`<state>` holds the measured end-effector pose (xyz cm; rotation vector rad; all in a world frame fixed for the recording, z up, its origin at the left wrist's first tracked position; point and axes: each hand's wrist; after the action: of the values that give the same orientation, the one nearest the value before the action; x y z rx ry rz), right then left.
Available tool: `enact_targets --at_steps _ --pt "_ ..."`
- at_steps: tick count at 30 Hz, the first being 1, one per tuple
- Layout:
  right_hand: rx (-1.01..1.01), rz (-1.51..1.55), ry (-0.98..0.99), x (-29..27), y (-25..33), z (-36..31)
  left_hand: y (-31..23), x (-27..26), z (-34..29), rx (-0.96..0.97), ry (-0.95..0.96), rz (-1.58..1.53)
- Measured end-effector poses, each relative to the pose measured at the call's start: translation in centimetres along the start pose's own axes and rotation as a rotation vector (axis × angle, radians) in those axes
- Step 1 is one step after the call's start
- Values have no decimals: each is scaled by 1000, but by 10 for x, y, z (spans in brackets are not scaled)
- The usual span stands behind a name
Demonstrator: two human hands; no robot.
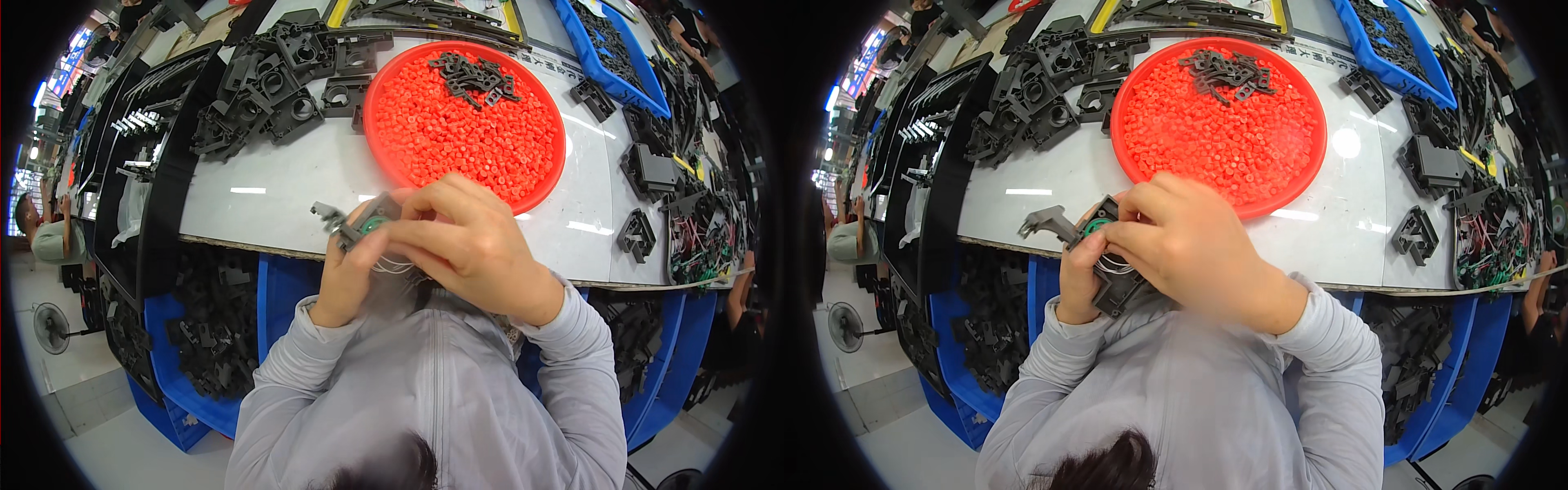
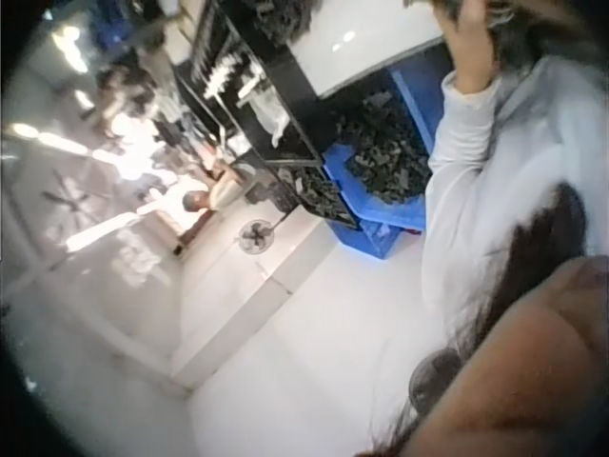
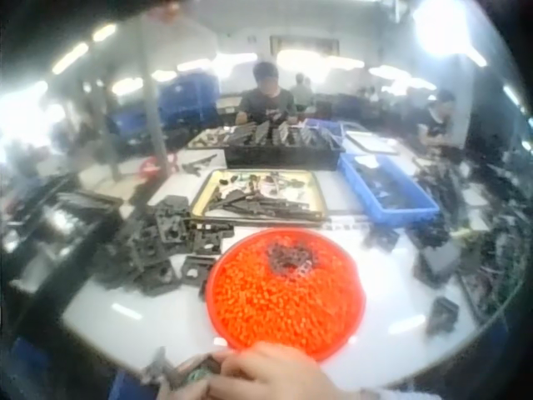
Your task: The person assembles small internal plastic components, small green gears, red plastic beads, and black internal parts into a gray plastic housing unit by hand.
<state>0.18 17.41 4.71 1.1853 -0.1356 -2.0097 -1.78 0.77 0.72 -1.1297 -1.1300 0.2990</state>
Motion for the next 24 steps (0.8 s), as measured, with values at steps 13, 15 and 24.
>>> enact_targets --at_steps 13,15,24 --pt "-159 -193 14 8 4 -9 -1 4 -1 150 -172 150" --pt "-162 -204 31 10 7 -10 0 5 1 177 -203 192" --pt "-144 -98 -20 24 8 -15 3 3 3 209 -178 202"
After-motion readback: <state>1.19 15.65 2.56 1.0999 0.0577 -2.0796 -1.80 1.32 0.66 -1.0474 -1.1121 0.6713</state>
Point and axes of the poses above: each hand's wrist, its own z-axis towards the middle knuckle, its own x-axis out of the palm, y = z × x, and after that the axes turned 10 degrees about -z, right-handed
